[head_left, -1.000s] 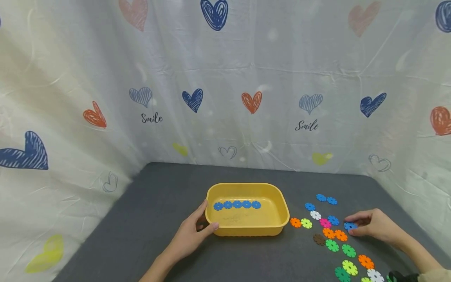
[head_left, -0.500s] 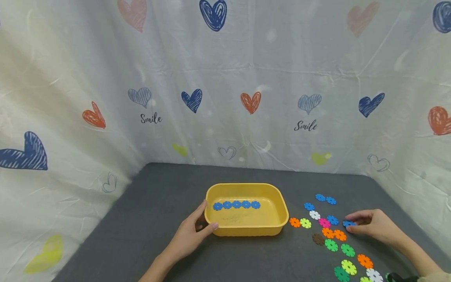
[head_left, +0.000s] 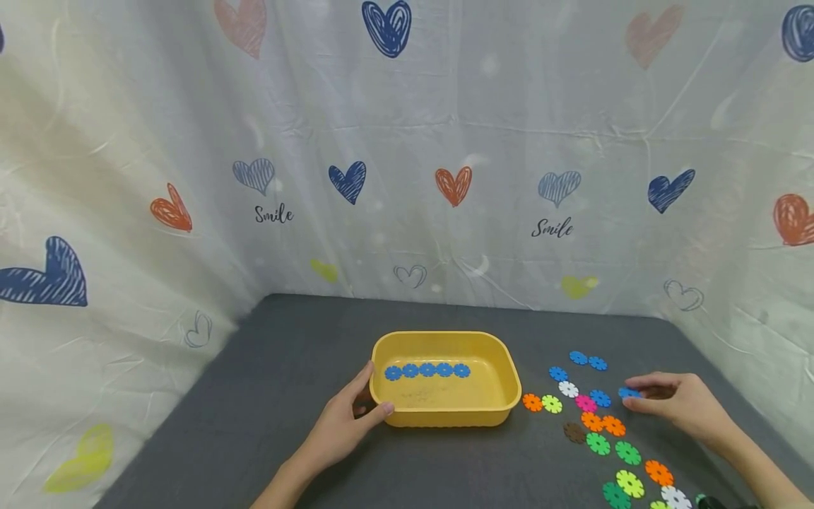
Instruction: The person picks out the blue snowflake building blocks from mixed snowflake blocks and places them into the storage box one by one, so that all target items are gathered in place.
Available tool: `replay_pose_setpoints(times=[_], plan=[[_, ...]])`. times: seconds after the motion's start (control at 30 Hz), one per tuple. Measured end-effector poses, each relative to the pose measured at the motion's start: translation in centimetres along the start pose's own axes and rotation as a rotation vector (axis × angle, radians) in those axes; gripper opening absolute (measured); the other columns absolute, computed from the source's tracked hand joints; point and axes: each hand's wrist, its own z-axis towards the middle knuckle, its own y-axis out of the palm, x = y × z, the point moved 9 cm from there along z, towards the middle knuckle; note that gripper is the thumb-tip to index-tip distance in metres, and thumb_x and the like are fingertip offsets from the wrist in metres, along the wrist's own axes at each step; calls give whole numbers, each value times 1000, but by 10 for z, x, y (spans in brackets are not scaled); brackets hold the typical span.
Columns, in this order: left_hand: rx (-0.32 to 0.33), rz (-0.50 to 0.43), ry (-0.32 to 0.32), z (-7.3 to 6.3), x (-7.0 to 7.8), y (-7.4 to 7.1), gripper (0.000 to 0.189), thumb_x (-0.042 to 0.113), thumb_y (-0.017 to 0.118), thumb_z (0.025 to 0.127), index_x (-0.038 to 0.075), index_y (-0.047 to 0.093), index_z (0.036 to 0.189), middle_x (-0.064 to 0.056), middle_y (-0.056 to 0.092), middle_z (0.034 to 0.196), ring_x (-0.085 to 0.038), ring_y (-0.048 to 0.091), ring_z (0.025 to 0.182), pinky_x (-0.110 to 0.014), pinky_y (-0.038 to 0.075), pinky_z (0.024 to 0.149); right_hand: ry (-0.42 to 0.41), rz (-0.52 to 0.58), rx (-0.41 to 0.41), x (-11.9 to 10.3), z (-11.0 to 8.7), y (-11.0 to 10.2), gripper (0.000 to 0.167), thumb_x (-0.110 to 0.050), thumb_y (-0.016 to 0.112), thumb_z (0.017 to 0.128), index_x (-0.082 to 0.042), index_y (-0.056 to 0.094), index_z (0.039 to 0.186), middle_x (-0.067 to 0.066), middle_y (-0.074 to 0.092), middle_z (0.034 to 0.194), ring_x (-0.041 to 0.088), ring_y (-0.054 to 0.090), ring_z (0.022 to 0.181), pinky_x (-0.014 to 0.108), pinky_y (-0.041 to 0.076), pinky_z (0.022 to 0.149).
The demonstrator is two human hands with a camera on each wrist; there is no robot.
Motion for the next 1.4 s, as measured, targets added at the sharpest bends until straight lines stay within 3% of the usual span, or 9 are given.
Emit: replay_pose_setpoints(times=[0.33, 0.63, 0.9, 1.17, 1.4], plan=[[1, 5, -6, 0, 0, 0, 85, 40, 71, 91, 9, 26, 156, -9, 32, 156, -26, 51, 125, -46, 50, 92, -91, -1, 26, -31, -4, 4, 36, -27, 81, 83, -4, 74, 110, 5, 70, 98, 15, 64, 77, 31, 56, 65], [1, 5, -12, 0, 1, -1, 86, 40, 71, 91, 8, 26, 156, -9, 29, 157, -27, 51, 125, -45, 49, 93, -224, 40, 35, -65, -9, 12, 28, -16, 82, 83, -6, 76, 108, 9, 68, 103, 14, 64, 79, 29, 56, 65], [-4, -4, -11, 0, 2, -1, 86, 40, 71, 91, 8, 26, 156, -9, 29, 157, -28, 51, 125, -46, 49, 93, -254, 65, 43, -87, -13, 19, 27, -17, 84, 81, -9, 77, 105, 7, 69, 104, 15, 63, 81, 28, 56, 66], [-6, 2, -8, 1, -1, 0, 87, 42, 71, 91, 8, 25, 156, -10, 30, 157, -24, 58, 115, -46, 50, 92, -276, 76, 46, -105, -17, 27, 27, -20, 85, 80, -10, 77, 104, 3, 70, 101, 15, 62, 81, 27, 56, 68], [-4, 6, -8, 1, -2, 0, 86, 42, 71, 91, 9, 26, 156, -9, 30, 157, -25, 54, 121, -46, 50, 92, -311, 83, 45, -112, -16, 36, 25, -19, 84, 80, -13, 78, 103, 0, 70, 97, 15, 63, 79, 26, 55, 69]])
